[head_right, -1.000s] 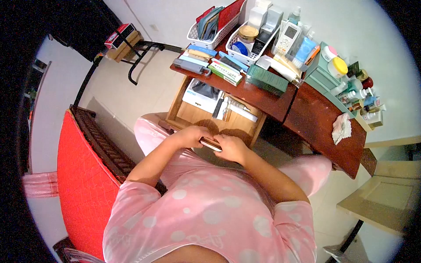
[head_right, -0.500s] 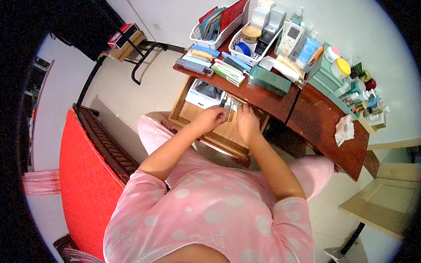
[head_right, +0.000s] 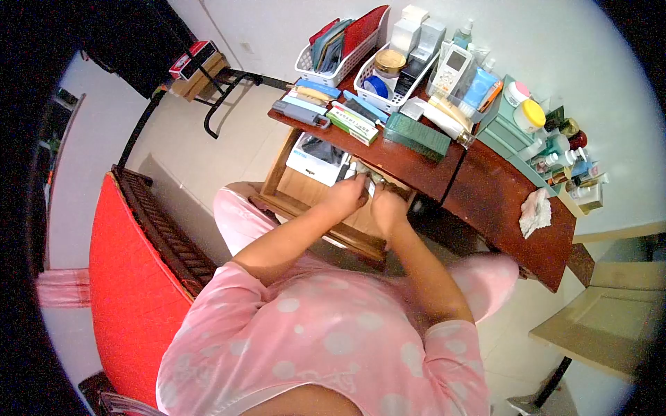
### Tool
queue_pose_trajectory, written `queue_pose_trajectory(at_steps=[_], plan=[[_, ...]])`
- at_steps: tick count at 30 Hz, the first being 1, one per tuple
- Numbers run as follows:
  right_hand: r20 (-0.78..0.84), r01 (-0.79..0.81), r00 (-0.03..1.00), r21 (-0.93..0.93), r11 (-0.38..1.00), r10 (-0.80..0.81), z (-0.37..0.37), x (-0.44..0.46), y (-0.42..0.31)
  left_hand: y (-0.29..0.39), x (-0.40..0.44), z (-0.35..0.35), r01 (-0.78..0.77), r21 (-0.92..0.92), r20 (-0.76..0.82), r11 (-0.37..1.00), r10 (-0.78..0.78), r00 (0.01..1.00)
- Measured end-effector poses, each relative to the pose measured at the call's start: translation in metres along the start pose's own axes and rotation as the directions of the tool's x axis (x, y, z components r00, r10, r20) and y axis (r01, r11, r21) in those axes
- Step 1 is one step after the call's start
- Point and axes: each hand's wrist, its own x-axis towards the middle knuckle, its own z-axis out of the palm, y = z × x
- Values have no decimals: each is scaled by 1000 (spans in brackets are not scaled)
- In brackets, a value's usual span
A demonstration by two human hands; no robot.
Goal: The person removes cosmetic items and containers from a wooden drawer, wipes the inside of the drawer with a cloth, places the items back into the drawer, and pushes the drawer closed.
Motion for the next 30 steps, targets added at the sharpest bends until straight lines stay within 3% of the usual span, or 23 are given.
queue_pose_trajectory(at_steps=[2,7,11,15,18,22,25,30], plan=[[22,-7,1000,27,1000,7,-13,-5,-5,-6,-4,0,-22,-9,-35,1000,22,999],[-163,88,984,134,987,-66,-48,-30,-12,8,-28,-50,-117,-38,-111,992,112,987],[-250,135,965,191,972,-85,-90,-46,-9,16,-39,-87,-154,-185,-152,971,126,980],[-479,232,868,161,959,-129,-138,-31,0,21,-28,-106,-244,-174,-249,954,197,948],[-520,264,844,185,947,-133,-157,6,9,24,1,-111,-480,12,-280,877,463,841],[-479,271,865,201,941,-147,-173,55,9,33,30,-96,-578,81,-271,812,576,772],[-552,404,794,169,899,-253,-171,76,-1,36,40,-81,-580,94,-291,809,580,761],[-566,442,758,81,893,-324,-148,118,-7,36,41,-73,-581,80,-282,810,577,766]])
